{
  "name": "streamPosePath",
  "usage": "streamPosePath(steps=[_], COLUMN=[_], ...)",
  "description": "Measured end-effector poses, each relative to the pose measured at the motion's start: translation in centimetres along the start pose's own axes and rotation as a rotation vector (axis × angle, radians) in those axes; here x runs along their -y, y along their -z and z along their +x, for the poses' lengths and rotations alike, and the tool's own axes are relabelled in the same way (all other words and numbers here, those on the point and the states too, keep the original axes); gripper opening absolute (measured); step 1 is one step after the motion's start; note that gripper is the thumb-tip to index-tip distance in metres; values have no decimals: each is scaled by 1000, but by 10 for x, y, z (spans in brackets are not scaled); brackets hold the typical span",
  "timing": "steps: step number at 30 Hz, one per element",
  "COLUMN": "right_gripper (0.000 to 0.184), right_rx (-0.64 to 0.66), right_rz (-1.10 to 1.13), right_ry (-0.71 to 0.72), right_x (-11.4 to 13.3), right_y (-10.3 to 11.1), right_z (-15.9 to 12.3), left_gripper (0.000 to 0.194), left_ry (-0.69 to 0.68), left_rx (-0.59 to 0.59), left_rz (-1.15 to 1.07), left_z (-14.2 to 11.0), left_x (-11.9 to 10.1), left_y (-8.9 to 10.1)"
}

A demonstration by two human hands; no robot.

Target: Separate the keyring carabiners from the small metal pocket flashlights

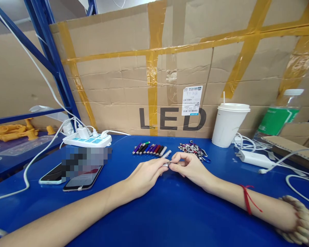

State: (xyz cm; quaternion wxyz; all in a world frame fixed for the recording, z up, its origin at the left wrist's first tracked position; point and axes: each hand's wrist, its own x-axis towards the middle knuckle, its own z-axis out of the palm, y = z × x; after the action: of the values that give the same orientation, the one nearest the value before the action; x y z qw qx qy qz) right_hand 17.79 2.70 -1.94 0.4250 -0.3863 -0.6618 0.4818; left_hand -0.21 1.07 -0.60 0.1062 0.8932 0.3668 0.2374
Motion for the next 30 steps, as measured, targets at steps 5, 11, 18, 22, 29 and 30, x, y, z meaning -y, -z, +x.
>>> streamPosePath(steps=[5, 11, 18, 22, 29, 30], right_gripper=[35, 32, 34, 35, 36, 36], right_rx=[17, -6, -9, 3, 26, 28], right_rz=[-22, -16, -16, -25, -52, -58], right_ry=[33, 23, -4, -14, -40, -45], right_x=[-2, 0, 1, 2, 1, 1], right_y=[2, 2, 2, 2, 3, 3], right_z=[-1, -1, -1, 0, 0, 0], left_gripper=[31, 34, 33, 31, 30, 30], left_ry=[57, 47, -6, -11, -27, -31], left_rx=[-14, -33, -60, -63, -57, -54], left_rz=[-17, -26, -10, 9, 23, 27], left_z=[0, 0, -2, -2, -2, -2], left_x=[-2, -5, -2, -2, -3, -3], left_y=[1, 3, 2, 2, 3, 3])
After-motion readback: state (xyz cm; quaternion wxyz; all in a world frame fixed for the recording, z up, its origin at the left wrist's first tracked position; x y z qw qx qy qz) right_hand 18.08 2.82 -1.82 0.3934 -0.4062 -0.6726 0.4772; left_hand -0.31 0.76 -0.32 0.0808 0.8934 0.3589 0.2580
